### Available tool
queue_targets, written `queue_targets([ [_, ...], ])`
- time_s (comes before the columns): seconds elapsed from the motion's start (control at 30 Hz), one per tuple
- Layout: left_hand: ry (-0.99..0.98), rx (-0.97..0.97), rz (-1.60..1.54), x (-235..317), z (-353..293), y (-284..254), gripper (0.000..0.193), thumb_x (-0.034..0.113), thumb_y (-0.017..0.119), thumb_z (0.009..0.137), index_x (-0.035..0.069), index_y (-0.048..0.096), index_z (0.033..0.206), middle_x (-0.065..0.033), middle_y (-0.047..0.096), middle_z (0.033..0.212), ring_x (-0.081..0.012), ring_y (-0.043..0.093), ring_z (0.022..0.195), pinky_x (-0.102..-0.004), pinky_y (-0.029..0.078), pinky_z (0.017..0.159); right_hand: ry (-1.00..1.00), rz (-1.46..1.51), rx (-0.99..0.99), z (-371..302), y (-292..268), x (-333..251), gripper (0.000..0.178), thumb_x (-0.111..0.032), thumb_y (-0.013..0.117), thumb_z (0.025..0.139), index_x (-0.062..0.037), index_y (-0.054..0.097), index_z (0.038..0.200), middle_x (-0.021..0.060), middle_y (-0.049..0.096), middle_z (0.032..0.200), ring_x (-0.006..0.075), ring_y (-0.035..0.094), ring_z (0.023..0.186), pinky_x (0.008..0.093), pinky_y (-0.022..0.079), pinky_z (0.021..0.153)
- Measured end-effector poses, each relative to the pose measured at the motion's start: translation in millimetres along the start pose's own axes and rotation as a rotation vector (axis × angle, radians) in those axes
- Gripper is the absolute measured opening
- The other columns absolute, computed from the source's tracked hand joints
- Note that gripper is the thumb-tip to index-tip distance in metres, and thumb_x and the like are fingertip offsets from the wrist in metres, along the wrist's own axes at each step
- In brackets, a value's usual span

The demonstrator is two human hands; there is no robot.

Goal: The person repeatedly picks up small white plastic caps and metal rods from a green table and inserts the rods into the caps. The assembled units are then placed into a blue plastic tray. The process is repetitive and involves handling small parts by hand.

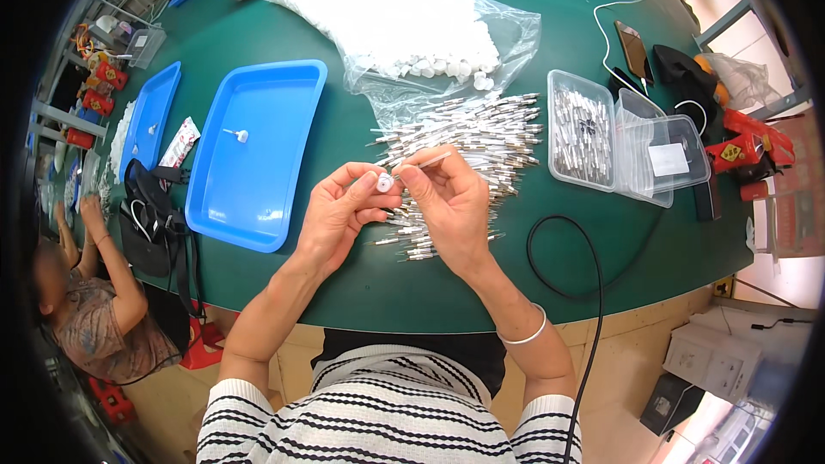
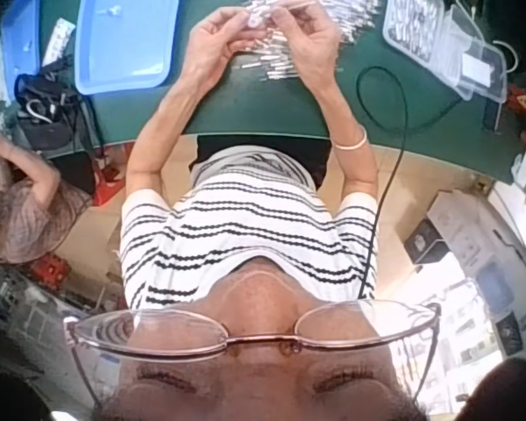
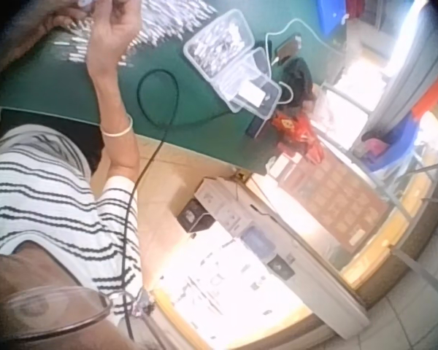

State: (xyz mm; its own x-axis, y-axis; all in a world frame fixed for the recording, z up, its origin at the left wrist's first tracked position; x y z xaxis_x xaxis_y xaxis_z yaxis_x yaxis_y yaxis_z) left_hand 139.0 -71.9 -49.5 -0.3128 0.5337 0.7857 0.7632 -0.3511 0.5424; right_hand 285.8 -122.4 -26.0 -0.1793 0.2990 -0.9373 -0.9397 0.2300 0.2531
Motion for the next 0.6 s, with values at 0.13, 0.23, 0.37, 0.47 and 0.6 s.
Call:
queue_targets([
  [0.13, -0.049, 0.010, 0.000, -0.9, 1.0, -1.9, 0.020, 0.020, 0.060, 0.093, 0.001, 0.058, 0.101, -0.0139, 0.068, 0.098, -0.0194, 0.069, 0.089, -0.0251, 0.055, 0.072, 0.019, -0.024, -0.004, -0.3, 0.2, 0.5, 0.007, -0.005, 0.059, 0.092, 0.0013, 0.058, 0.095, 0.0080, 0.064, 0.090, 0.0116, 0.061, 0.082, 0.0248, 0.050, 0.076],
  [0.23, -0.078, -0.005, -0.037, -2.5, 0.1, -2.8, 0.020, 0.021, 0.061, 0.093, 0.002, 0.058, 0.098, -0.0134, 0.068, 0.098, -0.0188, 0.068, 0.091, -0.0249, 0.055, 0.074, 0.027, -0.021, -0.014, 0.0, -0.2, 1.7, 0.007, -0.005, 0.059, 0.092, 0.0013, 0.058, 0.095, 0.0089, 0.064, 0.091, 0.0126, 0.061, 0.082, 0.0254, 0.050, 0.076],
  [0.37, -0.111, -0.024, -0.080, -2.8, 1.3, -3.8, 0.019, 0.022, 0.061, 0.093, 0.004, 0.057, 0.095, -0.0128, 0.068, 0.098, -0.0184, 0.068, 0.092, -0.0243, 0.054, 0.074, 0.032, -0.009, 0.029, 0.6, 0.5, 0.0, 0.008, -0.006, 0.063, 0.090, 0.0008, 0.060, 0.093, 0.0049, 0.064, 0.086, 0.0097, 0.062, 0.079, 0.0236, 0.050, 0.073],
  [0.47, -0.126, -0.017, -0.114, -6.7, 0.3, -5.1, 0.018, 0.021, 0.061, 0.093, 0.004, 0.057, 0.095, -0.0120, 0.068, 0.097, -0.0182, 0.068, 0.092, -0.0242, 0.054, 0.075, 0.001, -0.157, 0.042, -1.6, -1.3, 2.3, 0.009, -0.008, 0.065, 0.089, -0.0001, 0.060, 0.090, 0.0047, 0.065, 0.085, 0.0102, 0.062, 0.078, 0.0247, 0.050, 0.073],
  [0.6, -0.140, -0.008, -0.108, -3.9, 0.1, -2.5, 0.018, 0.021, 0.061, 0.093, 0.004, 0.058, 0.094, -0.0118, 0.068, 0.096, -0.0174, 0.068, 0.091, -0.0238, 0.055, 0.075, -0.039, -0.196, 0.037, -1.2, -1.5, 3.2, 0.011, -0.010, 0.066, 0.088, -0.0004, 0.061, 0.090, 0.0054, 0.066, 0.083, 0.0110, 0.063, 0.077, 0.0253, 0.051, 0.073],
])
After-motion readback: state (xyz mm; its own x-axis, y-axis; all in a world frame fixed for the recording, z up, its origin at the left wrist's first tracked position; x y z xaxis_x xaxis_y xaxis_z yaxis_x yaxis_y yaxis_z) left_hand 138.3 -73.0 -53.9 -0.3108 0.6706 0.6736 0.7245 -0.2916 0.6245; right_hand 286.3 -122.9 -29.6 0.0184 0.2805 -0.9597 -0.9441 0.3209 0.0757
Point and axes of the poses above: each hand's wrist, its own z-axis towards the middle knuckle, its own y-axis out of the palm, x = y × z, the point moved 3 cm from there along z, towards the middle knuckle
